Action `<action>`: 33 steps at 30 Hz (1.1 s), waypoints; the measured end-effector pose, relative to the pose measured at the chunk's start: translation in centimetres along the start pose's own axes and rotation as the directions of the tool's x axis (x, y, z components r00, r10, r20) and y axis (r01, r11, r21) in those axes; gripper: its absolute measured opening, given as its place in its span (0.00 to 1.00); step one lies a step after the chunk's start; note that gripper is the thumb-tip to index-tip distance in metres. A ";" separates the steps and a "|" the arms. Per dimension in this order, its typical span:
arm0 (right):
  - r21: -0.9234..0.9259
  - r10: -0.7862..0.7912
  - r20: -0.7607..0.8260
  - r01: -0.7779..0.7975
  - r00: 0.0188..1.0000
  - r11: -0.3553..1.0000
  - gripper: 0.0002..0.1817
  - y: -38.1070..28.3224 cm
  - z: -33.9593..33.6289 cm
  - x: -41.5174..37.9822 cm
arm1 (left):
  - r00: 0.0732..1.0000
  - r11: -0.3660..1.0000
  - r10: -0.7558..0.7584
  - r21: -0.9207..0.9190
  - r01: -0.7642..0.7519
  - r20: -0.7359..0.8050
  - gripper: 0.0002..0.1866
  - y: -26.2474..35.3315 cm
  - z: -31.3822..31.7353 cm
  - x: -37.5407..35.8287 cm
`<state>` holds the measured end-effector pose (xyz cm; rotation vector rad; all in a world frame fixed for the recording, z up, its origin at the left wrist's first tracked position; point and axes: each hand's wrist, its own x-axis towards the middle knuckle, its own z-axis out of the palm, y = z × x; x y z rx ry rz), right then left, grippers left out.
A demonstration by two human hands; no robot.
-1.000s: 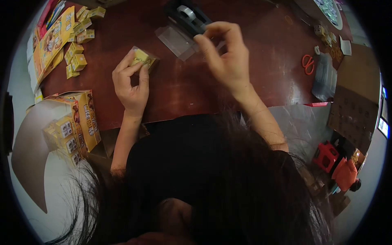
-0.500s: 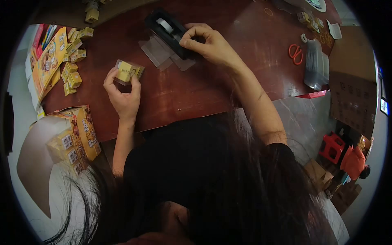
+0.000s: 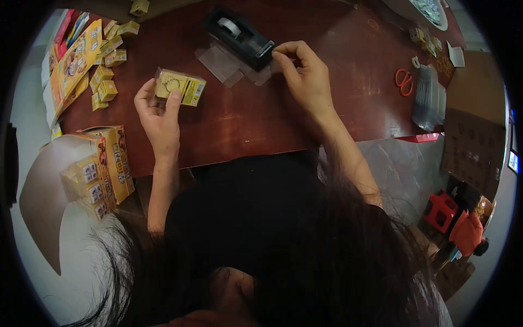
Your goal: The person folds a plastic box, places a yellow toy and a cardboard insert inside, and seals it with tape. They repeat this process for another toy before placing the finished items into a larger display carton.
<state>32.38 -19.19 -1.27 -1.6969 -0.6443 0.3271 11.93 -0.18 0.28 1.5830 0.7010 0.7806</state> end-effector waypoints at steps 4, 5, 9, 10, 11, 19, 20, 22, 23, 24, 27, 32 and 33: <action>0.275 -0.024 0.392 -0.092 0.920 0.957 0.23 -5.6 2.7 -1.4 | 0.993 0.971 -0.114 -0.209 0.114 0.011 0.27 1.0 -0.1 0.0; 0.271 -0.039 0.457 -0.098 0.889 0.958 0.27 -6.0 3.6 -1.4 | 0.994 0.972 -0.114 -0.205 0.112 0.004 0.27 1.3 -0.1 -0.1; 0.239 -0.013 0.563 -0.148 0.827 0.960 0.30 -5.9 6.0 -1.1 | 0.985 0.937 -0.171 -0.307 0.166 0.013 0.27 2.3 -0.1 -0.3; 0.247 0.015 0.578 -0.192 0.816 0.950 0.30 -5.7 6.5 -1.2 | 0.984 0.933 -0.177 -0.314 0.172 0.015 0.27 2.4 -0.3 -0.4; 0.247 0.012 0.588 -0.194 0.808 0.950 0.30 -5.6 6.8 -1.2 | 0.984 0.934 -0.179 -0.314 0.171 0.003 0.27 2.5 -0.4 -0.6; 0.070 -0.191 0.440 0.179 0.877 0.981 0.38 -6.4 7.8 -1.0 | 0.964 0.825 -0.262 -0.508 0.249 0.047 0.32 3.9 -1.6 -0.9; 0.133 -0.416 0.379 0.396 0.827 0.909 0.40 -6.0 8.4 -0.4 | 0.965 0.834 -0.252 -0.490 0.253 0.070 0.33 3.3 -2.0 -0.9; 0.057 -0.729 0.424 0.787 0.538 0.614 0.31 -6.7 9.2 0.8 | 0.916 0.649 -0.328 -0.650 0.395 0.230 0.31 5.1 -3.4 -0.9; 0.062 -0.767 0.444 0.838 0.463 0.542 0.26 -7.3 9.9 1.1 | 0.923 0.633 -0.313 -0.676 0.379 0.224 0.29 5.8 -4.2 -0.8; 0.039 -0.784 0.464 0.874 0.413 0.484 0.27 -8.3 10.4 1.5 | 0.935 0.648 -0.307 -0.681 0.341 0.176 0.29 5.9 -4.9 -0.7; -0.060 -0.731 0.585 0.917 0.352 0.395 0.31 -13.7 12.3 3.0 | 0.988 0.872 -0.085 -0.489 0.012 -0.128 0.29 6.8 -7.4 -0.5; 0.008 -0.854 0.490 0.978 0.176 0.207 0.33 -20.1 21.3 3.7 | 0.941 0.973 0.078 -0.181 -0.144 -0.330 0.28 12.0 -13.3 -1.0; 0.071 -0.860 0.490 0.976 0.144 0.204 0.33 -21.1 23.4 4.0 | 0.892 0.973 0.176 -0.061 -0.221 -0.415 0.26 13.0 -14.5 -1.1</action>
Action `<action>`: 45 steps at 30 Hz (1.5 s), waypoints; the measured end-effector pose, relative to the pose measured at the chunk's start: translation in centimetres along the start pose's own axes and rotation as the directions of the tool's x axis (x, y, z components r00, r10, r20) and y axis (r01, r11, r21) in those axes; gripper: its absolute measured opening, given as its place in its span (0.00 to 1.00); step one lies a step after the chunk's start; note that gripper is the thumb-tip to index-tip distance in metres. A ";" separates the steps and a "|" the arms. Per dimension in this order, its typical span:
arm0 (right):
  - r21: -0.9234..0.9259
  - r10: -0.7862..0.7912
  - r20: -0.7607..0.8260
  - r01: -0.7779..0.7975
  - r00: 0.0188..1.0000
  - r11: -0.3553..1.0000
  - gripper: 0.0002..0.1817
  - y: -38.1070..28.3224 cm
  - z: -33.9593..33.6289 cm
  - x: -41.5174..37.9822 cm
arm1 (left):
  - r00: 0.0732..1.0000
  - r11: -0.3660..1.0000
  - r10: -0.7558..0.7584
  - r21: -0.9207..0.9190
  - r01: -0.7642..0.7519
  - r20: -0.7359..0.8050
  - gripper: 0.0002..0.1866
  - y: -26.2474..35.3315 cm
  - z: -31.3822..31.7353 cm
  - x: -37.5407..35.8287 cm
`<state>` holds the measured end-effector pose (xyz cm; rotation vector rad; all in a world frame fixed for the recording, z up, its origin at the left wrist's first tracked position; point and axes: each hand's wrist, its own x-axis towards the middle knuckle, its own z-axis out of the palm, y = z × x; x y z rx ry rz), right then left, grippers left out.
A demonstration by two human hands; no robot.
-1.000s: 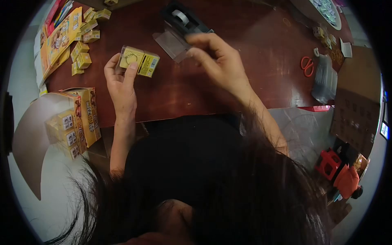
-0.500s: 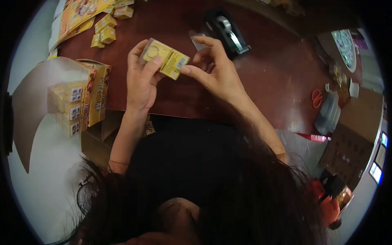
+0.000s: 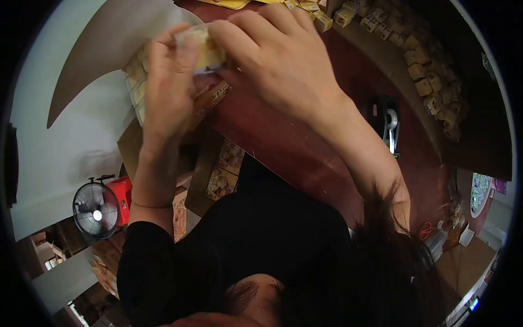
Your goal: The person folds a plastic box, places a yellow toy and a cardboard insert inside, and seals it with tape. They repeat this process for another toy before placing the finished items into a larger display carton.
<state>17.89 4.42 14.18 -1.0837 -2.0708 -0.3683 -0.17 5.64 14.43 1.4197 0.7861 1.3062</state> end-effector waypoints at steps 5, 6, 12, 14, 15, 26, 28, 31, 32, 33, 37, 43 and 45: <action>0.231 -0.065 -0.077 0.082 0.995 0.969 0.30 2.4 12.6 7.1 | 0.983 0.597 0.182 0.790 -0.139 0.035 0.23 1.5 -8.1 4.2; 0.243 -0.069 0.151 0.031 0.986 0.969 0.31 1.9 12.4 7.8 | 0.985 0.277 0.172 0.958 -0.074 0.026 0.22 1.9 -8.1 4.7; 0.196 0.053 0.211 -0.096 0.976 0.976 0.35 2.0 9.0 3.8 | 0.972 -0.083 -0.200 0.991 0.107 -0.122 0.25 0.2 -7.4 6.3; 0.045 0.197 0.271 -0.216 0.942 0.975 0.37 5.6 5.8 1.9 | 0.980 -0.382 -0.196 0.918 -0.106 0.031 0.28 -1.3 -8.7 7.3; -0.070 0.296 0.340 -0.290 0.893 0.954 0.40 7.2 3.4 0.6 | 0.974 -0.352 -0.218 0.926 -0.137 0.061 0.28 -1.8 -9.1 7.5; -0.621 0.870 0.389 -0.611 0.302 0.490 0.42 11.5 -8.0 -20.2 | 0.878 0.262 0.171 0.839 -0.477 0.446 0.21 -0.3 0.4 0.4; -0.609 0.909 0.376 -0.692 0.179 0.388 0.37 11.5 -9.5 -20.1 | 0.854 0.447 0.031 0.757 -0.477 0.519 0.21 -3.6 4.2 -1.3; -0.746 0.920 0.375 -0.551 0.118 0.375 0.41 12.7 -10.4 -21.7 | 0.768 0.654 -0.260 0.692 -0.305 0.585 0.25 -9.9 9.8 -3.7; -0.746 0.923 0.367 -0.555 0.119 0.368 0.41 12.1 -10.6 -21.5 | 0.701 0.713 -0.361 0.666 -0.218 0.615 0.28 -11.5 11.3 -4.3; -0.797 0.926 0.321 -0.471 0.199 0.378 0.42 11.1 -10.5 -21.0 | 0.701 0.715 -0.354 0.662 -0.224 0.619 0.28 -12.8 12.6 -5.2; -0.383 0.526 0.536 -0.366 0.660 0.848 0.50 10.6 -8.4 -21.7 | 0.508 0.806 -0.591 0.425 0.412 0.627 0.42 -14.0 15.7 -6.9; -0.400 0.556 0.802 -0.495 0.218 0.771 0.49 11.9 -6.5 -19.0 | 0.487 0.684 -0.667 0.205 0.700 0.563 0.47 -13.7 15.8 -6.8; -0.401 0.556 0.810 -0.515 0.188 0.758 0.48 12.1 -6.1 -18.8 | 0.485 0.681 -0.670 0.205 0.702 0.562 0.47 -13.5 16.1 -6.9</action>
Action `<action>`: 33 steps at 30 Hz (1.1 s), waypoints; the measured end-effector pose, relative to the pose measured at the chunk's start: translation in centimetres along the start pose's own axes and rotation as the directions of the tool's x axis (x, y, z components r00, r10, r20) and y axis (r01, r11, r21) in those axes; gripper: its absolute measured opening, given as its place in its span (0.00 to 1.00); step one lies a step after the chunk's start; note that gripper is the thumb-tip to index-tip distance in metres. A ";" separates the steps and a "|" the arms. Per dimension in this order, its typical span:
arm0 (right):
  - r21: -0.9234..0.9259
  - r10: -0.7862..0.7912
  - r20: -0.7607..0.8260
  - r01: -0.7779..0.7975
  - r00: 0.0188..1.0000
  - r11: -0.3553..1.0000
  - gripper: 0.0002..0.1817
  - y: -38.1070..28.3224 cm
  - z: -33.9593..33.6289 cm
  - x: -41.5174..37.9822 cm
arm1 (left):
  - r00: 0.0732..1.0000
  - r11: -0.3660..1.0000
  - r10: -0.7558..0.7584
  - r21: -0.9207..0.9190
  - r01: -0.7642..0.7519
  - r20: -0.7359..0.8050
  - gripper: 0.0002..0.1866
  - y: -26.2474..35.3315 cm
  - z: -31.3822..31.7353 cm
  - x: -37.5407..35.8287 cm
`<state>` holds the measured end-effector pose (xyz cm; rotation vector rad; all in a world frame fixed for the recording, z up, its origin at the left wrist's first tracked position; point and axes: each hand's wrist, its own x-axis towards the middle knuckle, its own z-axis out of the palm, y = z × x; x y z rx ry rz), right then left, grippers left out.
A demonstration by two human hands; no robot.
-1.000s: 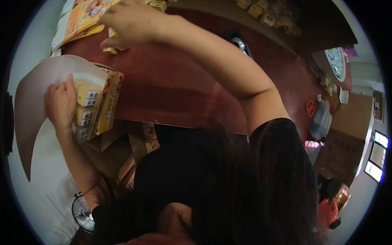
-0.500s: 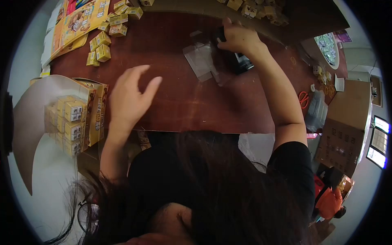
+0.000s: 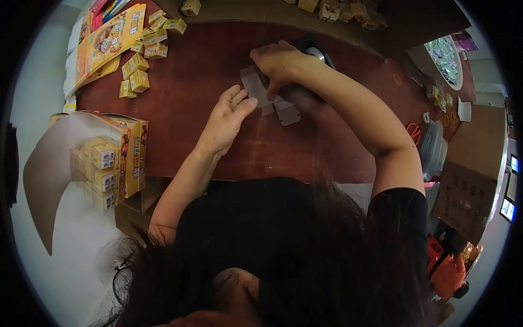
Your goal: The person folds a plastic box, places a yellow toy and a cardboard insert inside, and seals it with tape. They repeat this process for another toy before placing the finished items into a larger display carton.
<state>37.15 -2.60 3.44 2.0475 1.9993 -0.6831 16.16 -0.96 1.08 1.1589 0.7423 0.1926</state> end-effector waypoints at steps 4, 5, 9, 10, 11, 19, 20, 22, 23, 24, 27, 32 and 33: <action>-0.041 -0.027 -0.111 0.022 0.993 0.999 0.48 0.0 0.9 -0.2 | 1.000 1.000 0.012 0.004 -0.012 -0.025 0.46 -0.2 0.3 -0.1; -0.041 -0.027 -0.108 0.023 0.994 0.999 0.48 0.0 1.0 -0.3 | 0.997 0.993 -0.026 -0.119 0.016 -0.076 0.46 -0.3 0.1 0.6; 0.111 0.026 -0.127 -0.012 0.992 0.994 0.46 -0.3 1.9 -0.8 | 0.973 0.961 -0.147 -0.257 0.099 -0.176 0.39 -0.2 -0.2 2.8; 0.202 0.065 -0.174 -0.029 0.983 0.979 0.43 -0.3 2.5 -1.1 | 0.973 0.960 -0.147 -0.264 0.096 -0.179 0.39 -0.3 -0.1 3.2; 0.195 0.061 -0.170 -0.027 0.984 0.980 0.43 -0.1 3.4 -1.3 | 0.991 0.993 -0.064 -0.104 0.052 -0.120 0.32 -0.5 0.2 3.6; 0.305 0.054 -0.657 0.200 0.752 0.931 0.36 -1.4 4.9 -5.1 | 0.966 0.963 0.257 0.100 -0.252 -0.042 0.14 1.5 -4.2 0.1; 0.313 0.057 -0.653 0.201 0.755 0.928 0.36 -2.1 4.7 -5.5 | 0.968 0.965 0.248 0.102 -0.242 -0.044 0.14 1.4 -4.5 -0.8; 0.451 0.113 -0.598 0.216 0.794 0.866 0.26 -3.0 3.6 -5.9 | 0.976 0.976 0.217 -0.015 -0.217 -0.014 0.17 1.5 -5.1 -2.2; 0.443 0.096 -0.600 0.230 0.794 0.866 0.26 -3.3 2.6 -6.2 | 0.974 0.974 0.224 -0.015 -0.224 -0.031 0.17 1.5 -5.7 -2.7; 0.481 0.042 -0.554 0.278 0.831 0.831 0.20 -3.6 1.8 -6.7 | 0.989 0.981 0.138 -0.144 -0.129 0.056 0.21 1.5 -6.4 -3.4; 0.402 -0.175 -0.518 0.419 0.837 0.814 0.12 -5.0 0.6 -7.5 | 0.964 0.939 0.044 -0.339 0.049 0.263 0.27 0.8 -6.9 -5.5; 0.323 -0.432 -0.282 0.509 0.857 0.798 0.10 -7.7 -1.2 -9.1 | 0.878 0.996 0.089 -0.062 -0.067 0.470 0.35 -3.8 -5.2 -5.0; 0.329 -0.453 -0.250 0.515 0.856 0.791 0.11 -7.7 -1.2 -9.0 | 0.902 0.995 0.094 -0.073 -0.069 0.420 0.35 -4.1 -4.9 -5.0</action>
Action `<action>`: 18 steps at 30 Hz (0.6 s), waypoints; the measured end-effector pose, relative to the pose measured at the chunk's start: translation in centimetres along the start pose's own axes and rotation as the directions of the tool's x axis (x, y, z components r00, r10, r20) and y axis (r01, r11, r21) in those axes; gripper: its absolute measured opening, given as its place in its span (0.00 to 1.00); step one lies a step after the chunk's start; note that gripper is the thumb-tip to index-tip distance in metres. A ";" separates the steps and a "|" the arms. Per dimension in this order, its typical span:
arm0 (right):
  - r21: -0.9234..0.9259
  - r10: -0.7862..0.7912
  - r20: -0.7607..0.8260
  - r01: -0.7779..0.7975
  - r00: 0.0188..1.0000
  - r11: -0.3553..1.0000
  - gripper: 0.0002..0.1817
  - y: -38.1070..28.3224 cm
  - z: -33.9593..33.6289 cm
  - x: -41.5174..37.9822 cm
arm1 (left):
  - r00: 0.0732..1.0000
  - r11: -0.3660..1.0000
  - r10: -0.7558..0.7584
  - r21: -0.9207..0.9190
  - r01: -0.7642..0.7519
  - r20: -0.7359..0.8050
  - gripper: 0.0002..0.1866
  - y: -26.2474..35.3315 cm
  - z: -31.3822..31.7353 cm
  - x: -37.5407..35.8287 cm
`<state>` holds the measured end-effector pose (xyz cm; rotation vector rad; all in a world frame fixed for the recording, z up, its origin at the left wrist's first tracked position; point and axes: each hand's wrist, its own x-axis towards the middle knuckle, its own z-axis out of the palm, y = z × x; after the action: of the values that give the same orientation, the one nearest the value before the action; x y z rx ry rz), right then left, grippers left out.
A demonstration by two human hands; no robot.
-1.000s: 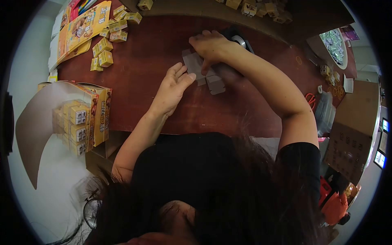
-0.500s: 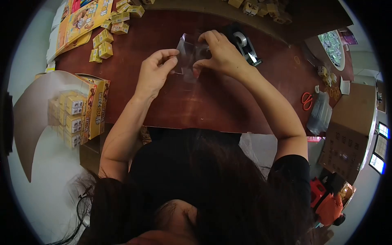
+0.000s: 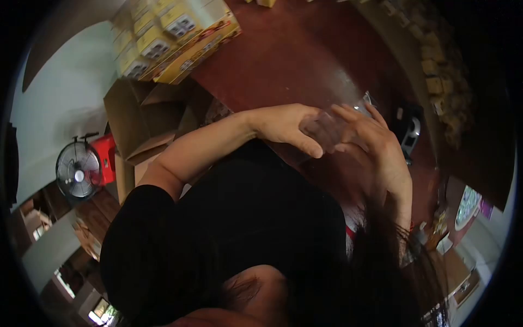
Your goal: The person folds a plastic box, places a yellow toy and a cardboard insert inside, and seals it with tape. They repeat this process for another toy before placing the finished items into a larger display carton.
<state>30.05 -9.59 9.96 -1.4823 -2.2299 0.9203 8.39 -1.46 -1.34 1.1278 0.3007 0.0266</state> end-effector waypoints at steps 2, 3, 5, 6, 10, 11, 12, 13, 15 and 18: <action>0.084 -0.070 -0.062 0.075 0.996 0.994 0.17 1.1 0.4 0.1 | 0.983 0.980 0.073 0.196 -0.039 -0.167 0.38 -0.5 0.8 -0.4; 0.148 -0.093 -0.152 0.116 0.984 0.982 0.25 1.9 0.7 0.3 | 0.978 0.981 0.077 0.189 -0.040 -0.193 0.38 -0.3 1.1 -0.9; 0.361 -0.092 -0.241 0.177 0.966 0.916 0.41 3.5 3.4 0.3 | 0.794 0.992 0.119 0.111 -0.065 -0.596 0.43 0.1 2.0 -1.5; 0.621 0.087 -0.212 0.066 0.973 0.781 0.47 3.3 4.2 0.5 | 0.676 0.964 0.266 0.186 -0.189 -0.688 0.44 -0.9 2.0 -1.3; 0.884 0.330 -0.103 -0.066 0.938 0.463 0.45 0.2 8.3 1.8 | 0.646 0.935 0.351 0.292 -0.202 -0.678 0.36 -1.8 2.6 -2.1; 0.889 0.389 -0.072 -0.118 0.919 0.442 0.42 -0.2 9.0 2.0 | 0.619 0.944 0.327 0.278 -0.178 -0.715 0.33 -1.9 2.6 -2.5; 0.899 0.386 -0.140 -0.046 0.912 0.436 0.39 -0.7 9.8 2.0 | 0.589 0.951 0.306 0.268 -0.154 -0.748 0.29 -1.8 2.4 -2.8; 0.900 0.394 -0.147 -0.043 0.907 0.435 0.39 -0.6 10.3 1.9 | 0.599 0.951 0.306 0.269 -0.153 -0.740 0.29 -2.2 2.3 -3.1; 0.920 0.298 -0.143 0.015 0.944 0.392 0.40 -0.3 10.8 1.6 | 0.606 0.916 0.401 0.291 -0.276 -0.687 0.27 -3.1 2.1 -3.2; 0.910 0.290 -0.156 0.023 0.944 0.415 0.43 -0.1 11.0 1.7 | 0.696 0.905 0.409 0.162 -0.394 -0.590 0.33 -3.4 2.5 -4.0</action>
<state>22.95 -11.82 1.69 -1.1053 -0.9905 1.5019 4.67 -5.82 -2.54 1.1675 0.6296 0.8061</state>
